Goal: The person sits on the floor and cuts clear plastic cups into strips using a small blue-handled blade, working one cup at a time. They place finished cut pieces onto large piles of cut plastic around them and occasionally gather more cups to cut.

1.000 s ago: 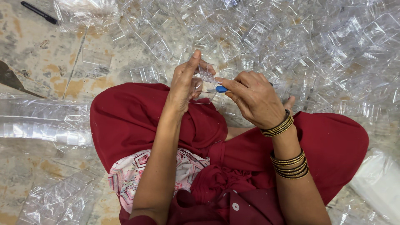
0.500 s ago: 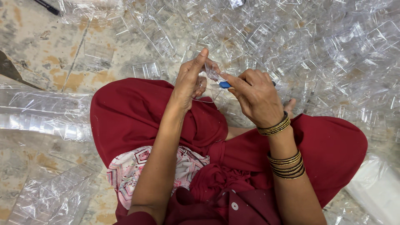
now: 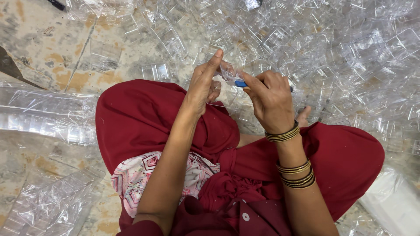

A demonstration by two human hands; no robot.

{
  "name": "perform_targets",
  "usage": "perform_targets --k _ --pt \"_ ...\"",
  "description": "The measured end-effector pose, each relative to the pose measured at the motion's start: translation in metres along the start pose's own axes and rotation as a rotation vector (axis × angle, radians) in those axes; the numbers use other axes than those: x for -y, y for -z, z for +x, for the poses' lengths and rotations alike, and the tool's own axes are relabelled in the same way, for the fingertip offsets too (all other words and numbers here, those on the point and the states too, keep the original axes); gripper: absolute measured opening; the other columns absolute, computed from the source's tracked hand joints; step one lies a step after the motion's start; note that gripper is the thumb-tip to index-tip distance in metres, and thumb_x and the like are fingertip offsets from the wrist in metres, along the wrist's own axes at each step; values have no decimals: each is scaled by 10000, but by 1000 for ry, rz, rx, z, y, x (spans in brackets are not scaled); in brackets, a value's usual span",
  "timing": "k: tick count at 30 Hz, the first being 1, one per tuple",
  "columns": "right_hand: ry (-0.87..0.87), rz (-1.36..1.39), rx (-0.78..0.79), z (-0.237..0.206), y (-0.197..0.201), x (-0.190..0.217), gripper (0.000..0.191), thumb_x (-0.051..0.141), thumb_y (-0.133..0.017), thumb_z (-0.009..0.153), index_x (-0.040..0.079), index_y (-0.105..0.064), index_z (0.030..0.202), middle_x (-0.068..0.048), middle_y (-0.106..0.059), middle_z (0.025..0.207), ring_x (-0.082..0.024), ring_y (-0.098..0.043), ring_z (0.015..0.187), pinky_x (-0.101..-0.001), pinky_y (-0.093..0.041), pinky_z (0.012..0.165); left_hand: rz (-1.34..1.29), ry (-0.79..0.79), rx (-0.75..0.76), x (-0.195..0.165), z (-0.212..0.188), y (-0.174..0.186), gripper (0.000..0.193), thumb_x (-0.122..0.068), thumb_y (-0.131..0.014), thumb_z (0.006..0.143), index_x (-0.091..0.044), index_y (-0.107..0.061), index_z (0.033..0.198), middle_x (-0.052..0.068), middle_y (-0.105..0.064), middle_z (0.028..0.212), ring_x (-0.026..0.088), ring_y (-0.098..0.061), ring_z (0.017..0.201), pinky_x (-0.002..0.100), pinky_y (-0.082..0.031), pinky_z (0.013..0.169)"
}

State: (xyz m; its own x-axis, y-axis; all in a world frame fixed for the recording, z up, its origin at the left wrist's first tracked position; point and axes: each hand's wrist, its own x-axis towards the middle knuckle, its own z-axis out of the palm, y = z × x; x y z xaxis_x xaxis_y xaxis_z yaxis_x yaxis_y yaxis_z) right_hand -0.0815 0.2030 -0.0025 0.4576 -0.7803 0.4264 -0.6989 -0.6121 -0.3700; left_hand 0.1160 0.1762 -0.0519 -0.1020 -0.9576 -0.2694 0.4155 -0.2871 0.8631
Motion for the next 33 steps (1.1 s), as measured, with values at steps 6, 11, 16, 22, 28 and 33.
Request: perform_targets --k 6,11,16,22,28,33 --pt "-20 214 131 -1 10 -9 342 58 -708 986 124 -689 1320 -81 -565 886 -248 -542 833 -397 -424 790 65 -4 -1 -1 0 5 706 -690 -576 907 -1 -728 927 60 -698 776 16 -375 368 201 -239 315" --pt "31 167 148 -1 11 -9 381 87 -727 958 126 -685 1335 -76 -570 889 -253 -548 839 -405 -423 790 96 -7 0 1 2 6 708 -688 -585 899 3 -733 921 59 -698 772 18 -371 367 207 -233 310" --pt "44 47 115 0 8 -9 414 114 -748 950 164 -678 1355 -70 -574 919 -253 -554 866 -403 -413 803 54 17 33 1 0 5 686 -669 -610 908 9 -709 907 71 -687 802 27 -368 382 211 -232 322" --pt "39 -144 -51 -3 2 -2 409 177 -792 967 183 -698 1365 -36 -608 975 -230 -554 918 -396 -409 863 0 81 29 0 0 0 690 -686 -570 895 -6 -686 919 76 -676 802 27 -349 366 201 -179 299" --pt "3 -326 -212 -2 -10 9 360 231 -799 994 179 -721 1342 -22 -623 997 -208 -557 939 -392 -403 915 -67 142 45 -2 2 -1 765 -768 -495 879 -17 -638 902 102 -658 749 40 -360 327 214 -194 266" --pt "-109 30 -167 1 -14 8 259 199 -734 1039 124 -709 1286 -40 -601 981 -205 -568 901 -361 -419 847 -77 148 4 0 3 2 763 -780 -483 863 -32 -626 903 95 -669 732 39 -373 331 215 -207 273"
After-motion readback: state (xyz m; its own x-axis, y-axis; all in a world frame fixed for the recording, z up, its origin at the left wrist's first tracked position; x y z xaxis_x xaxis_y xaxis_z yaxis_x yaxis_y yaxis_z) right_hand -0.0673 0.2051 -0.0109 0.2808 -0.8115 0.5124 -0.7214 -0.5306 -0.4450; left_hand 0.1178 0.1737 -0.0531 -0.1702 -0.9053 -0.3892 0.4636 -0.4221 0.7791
